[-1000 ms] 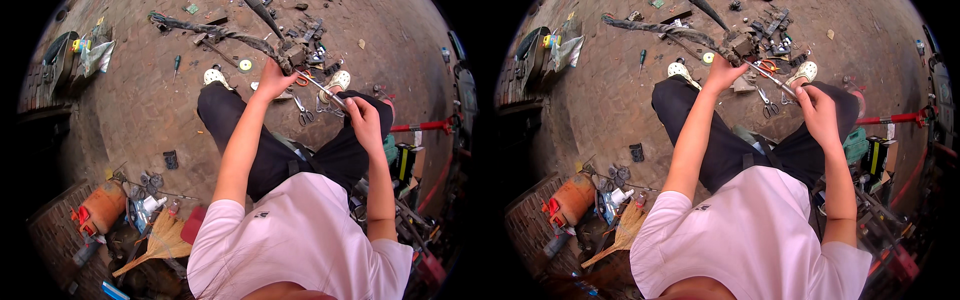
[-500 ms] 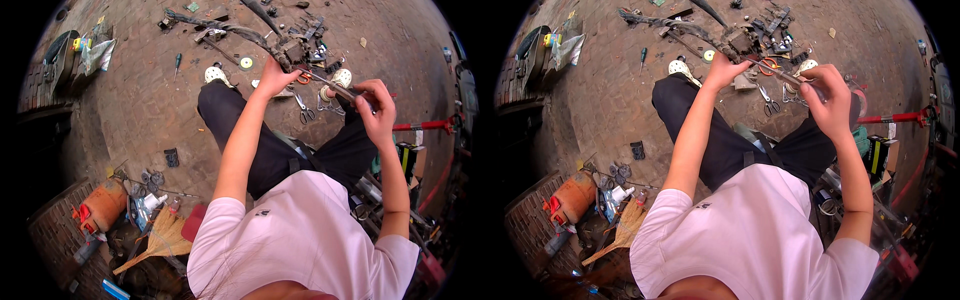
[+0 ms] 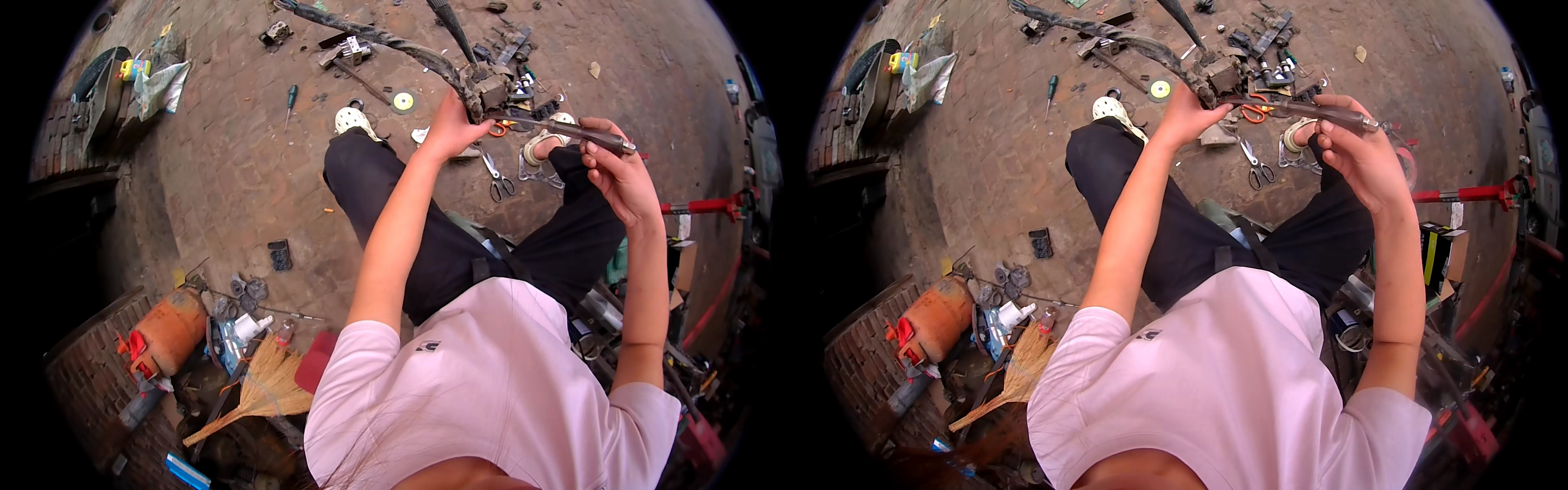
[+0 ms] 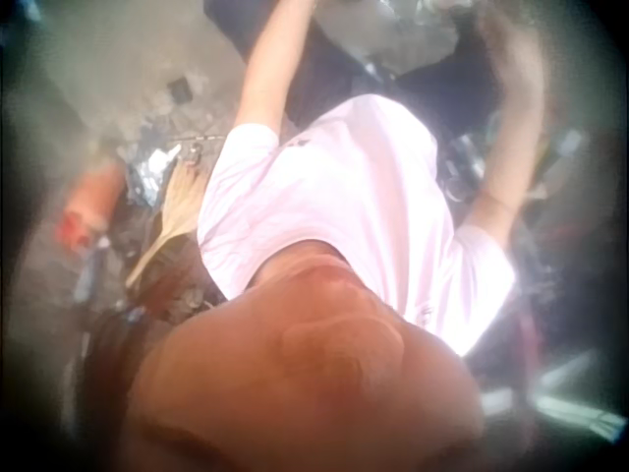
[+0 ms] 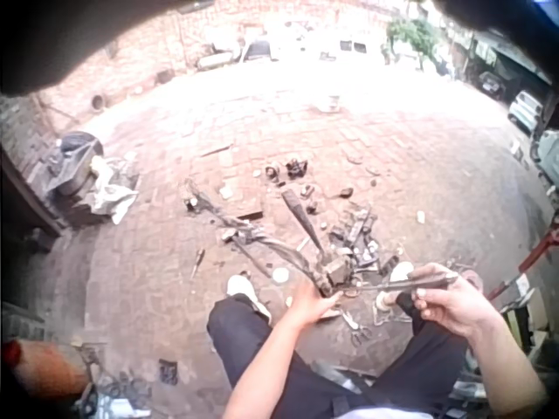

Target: The person sits on the floor and uses a screwdriver to pry and scrape a dirty mechanical component with attached cables. They repeatedly reposition the part and apply the tool to different areas, occasionally picking up small pieces from the floor.

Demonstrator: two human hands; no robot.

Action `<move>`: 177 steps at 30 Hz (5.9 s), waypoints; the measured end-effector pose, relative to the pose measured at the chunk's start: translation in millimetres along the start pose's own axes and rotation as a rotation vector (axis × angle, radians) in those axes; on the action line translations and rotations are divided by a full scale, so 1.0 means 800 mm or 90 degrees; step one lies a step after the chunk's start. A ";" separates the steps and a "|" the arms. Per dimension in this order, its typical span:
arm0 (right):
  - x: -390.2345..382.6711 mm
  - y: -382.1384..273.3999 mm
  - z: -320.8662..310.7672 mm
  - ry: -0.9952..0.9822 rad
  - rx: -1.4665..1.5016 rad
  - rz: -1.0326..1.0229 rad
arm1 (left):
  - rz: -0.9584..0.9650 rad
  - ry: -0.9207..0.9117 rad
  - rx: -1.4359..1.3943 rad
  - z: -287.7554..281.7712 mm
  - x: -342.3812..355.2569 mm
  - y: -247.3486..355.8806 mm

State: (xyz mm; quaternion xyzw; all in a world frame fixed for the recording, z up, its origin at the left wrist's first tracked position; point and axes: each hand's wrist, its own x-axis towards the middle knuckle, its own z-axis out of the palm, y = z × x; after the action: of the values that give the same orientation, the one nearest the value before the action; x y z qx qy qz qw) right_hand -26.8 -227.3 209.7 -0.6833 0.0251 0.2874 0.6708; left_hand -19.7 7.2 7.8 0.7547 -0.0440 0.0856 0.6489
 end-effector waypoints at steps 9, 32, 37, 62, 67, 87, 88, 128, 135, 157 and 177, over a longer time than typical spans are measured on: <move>-0.003 0.010 -0.007 -0.024 0.006 0.027 | 0.006 0.009 0.046 0.004 0.002 0.001; 0.140 0.135 0.098 0.208 -0.116 -0.161 | 0.104 0.189 -0.063 0.006 0.001 0.029; 0.137 0.123 0.113 0.226 -0.102 -0.121 | 0.070 0.156 -0.084 0.004 -0.003 0.023; 0.141 0.139 0.127 0.262 -0.014 -0.131 | 0.124 0.152 0.100 0.002 -0.003 0.016; 0.132 0.134 0.124 0.308 -0.185 -0.233 | 0.028 0.089 -0.011 0.008 -0.001 -0.005; 0.106 0.123 0.082 0.170 -0.657 -0.576 | -0.017 -0.011 -0.019 0.005 -0.004 0.039; 0.106 0.121 0.081 0.160 -0.656 -0.603 | -0.032 -0.017 -0.011 0.005 -0.005 0.041; 0.117 0.097 0.073 0.081 -0.758 -0.711 | -0.023 -0.006 -0.035 -0.002 -0.004 0.050; 0.116 0.083 0.051 -0.041 -0.815 -0.769 | 0.002 -0.043 -0.075 0.003 -0.006 0.053; 0.113 0.104 0.056 0.073 -0.799 -0.715 | -0.041 -0.058 -0.111 0.006 0.001 0.037; 0.100 0.093 0.022 0.304 -0.534 -0.597 | -0.084 -0.081 -0.290 0.010 0.004 0.030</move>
State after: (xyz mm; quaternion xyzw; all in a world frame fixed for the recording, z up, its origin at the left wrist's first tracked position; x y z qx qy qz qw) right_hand 2.5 -190.3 109.6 -0.8693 -0.2407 -0.2081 0.3781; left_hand -20.2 -4.1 30.8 0.5941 -0.0540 -0.0169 0.8024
